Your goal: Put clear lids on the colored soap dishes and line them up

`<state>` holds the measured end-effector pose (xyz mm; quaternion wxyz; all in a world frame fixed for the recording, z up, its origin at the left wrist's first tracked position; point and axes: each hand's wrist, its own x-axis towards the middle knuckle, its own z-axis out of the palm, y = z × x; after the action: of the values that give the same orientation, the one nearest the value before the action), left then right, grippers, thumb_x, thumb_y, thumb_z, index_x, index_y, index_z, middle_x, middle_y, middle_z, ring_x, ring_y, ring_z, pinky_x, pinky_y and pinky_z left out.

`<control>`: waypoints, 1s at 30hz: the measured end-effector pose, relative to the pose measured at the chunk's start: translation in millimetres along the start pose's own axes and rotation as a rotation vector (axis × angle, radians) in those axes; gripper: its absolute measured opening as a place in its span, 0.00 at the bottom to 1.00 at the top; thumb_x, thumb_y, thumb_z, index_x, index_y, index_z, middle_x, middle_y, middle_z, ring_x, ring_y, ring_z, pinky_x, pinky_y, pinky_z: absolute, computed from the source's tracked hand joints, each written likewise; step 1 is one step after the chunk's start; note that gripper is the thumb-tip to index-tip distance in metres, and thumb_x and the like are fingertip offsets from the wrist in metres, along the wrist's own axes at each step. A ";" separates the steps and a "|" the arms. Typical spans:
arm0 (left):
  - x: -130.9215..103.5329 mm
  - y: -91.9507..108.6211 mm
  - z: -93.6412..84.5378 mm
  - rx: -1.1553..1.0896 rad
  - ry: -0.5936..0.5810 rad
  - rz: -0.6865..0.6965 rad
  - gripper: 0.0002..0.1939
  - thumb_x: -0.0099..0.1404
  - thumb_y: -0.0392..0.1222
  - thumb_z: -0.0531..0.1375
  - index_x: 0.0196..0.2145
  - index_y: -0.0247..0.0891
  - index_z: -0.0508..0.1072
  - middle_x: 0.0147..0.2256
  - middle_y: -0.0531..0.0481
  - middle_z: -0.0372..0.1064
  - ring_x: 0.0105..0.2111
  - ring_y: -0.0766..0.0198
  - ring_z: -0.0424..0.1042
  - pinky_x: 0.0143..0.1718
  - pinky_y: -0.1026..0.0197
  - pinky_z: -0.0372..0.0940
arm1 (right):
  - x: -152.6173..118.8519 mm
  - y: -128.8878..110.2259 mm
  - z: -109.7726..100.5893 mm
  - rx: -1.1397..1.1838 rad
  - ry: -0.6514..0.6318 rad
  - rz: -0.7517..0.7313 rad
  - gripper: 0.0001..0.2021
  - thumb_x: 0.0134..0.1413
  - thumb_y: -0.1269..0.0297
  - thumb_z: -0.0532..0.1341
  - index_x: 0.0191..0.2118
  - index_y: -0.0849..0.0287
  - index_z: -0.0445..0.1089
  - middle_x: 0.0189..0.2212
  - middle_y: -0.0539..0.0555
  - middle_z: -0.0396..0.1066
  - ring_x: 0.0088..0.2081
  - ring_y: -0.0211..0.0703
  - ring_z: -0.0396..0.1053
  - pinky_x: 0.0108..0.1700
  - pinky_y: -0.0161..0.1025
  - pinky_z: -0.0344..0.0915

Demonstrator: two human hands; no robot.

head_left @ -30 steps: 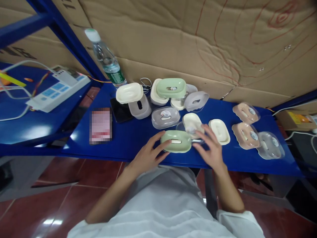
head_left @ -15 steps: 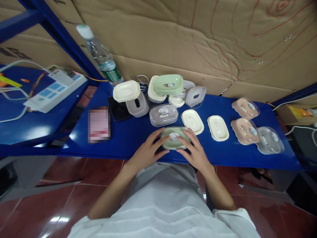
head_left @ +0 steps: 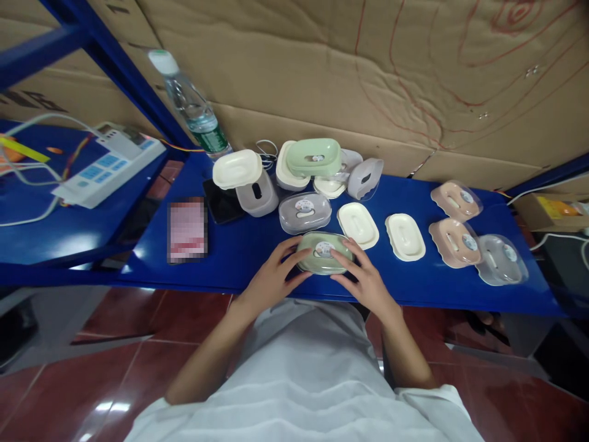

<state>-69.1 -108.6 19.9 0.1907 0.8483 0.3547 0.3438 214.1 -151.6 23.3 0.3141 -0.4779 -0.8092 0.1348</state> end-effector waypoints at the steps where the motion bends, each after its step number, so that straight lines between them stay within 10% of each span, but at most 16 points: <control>1: 0.1 -0.5 -0.2 -0.002 -0.004 -0.006 0.29 0.77 0.43 0.65 0.71 0.49 0.64 0.69 0.36 0.60 0.63 0.49 0.75 0.65 0.42 0.75 | 0.4 0.1 -0.2 -0.007 -0.007 0.002 0.36 0.72 0.61 0.65 0.78 0.34 0.53 0.76 0.55 0.57 0.78 0.58 0.56 0.75 0.63 0.64; 21: 1.1 2.3 -1.7 0.019 0.059 -0.025 0.23 0.75 0.45 0.67 0.65 0.47 0.70 0.64 0.39 0.67 0.62 0.49 0.76 0.62 0.43 0.76 | 2.9 -1.9 -1.0 -0.074 -0.031 -0.043 0.38 0.73 0.65 0.64 0.80 0.34 0.49 0.79 0.52 0.51 0.80 0.60 0.47 0.76 0.67 0.61; 30: -1.2 6.6 -7.5 0.008 0.059 0.015 0.32 0.78 0.45 0.63 0.74 0.49 0.58 0.71 0.33 0.55 0.62 0.47 0.74 0.62 0.41 0.77 | -14.0 10.2 -23.9 -0.133 0.290 0.003 0.38 0.68 0.64 0.68 0.77 0.31 0.57 0.77 0.49 0.57 0.74 0.64 0.63 0.72 0.68 0.68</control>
<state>-72.0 -113.3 28.3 0.1742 0.8412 0.3550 0.3688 241.2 -160.4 31.0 0.3953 -0.5132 -0.7617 0.0110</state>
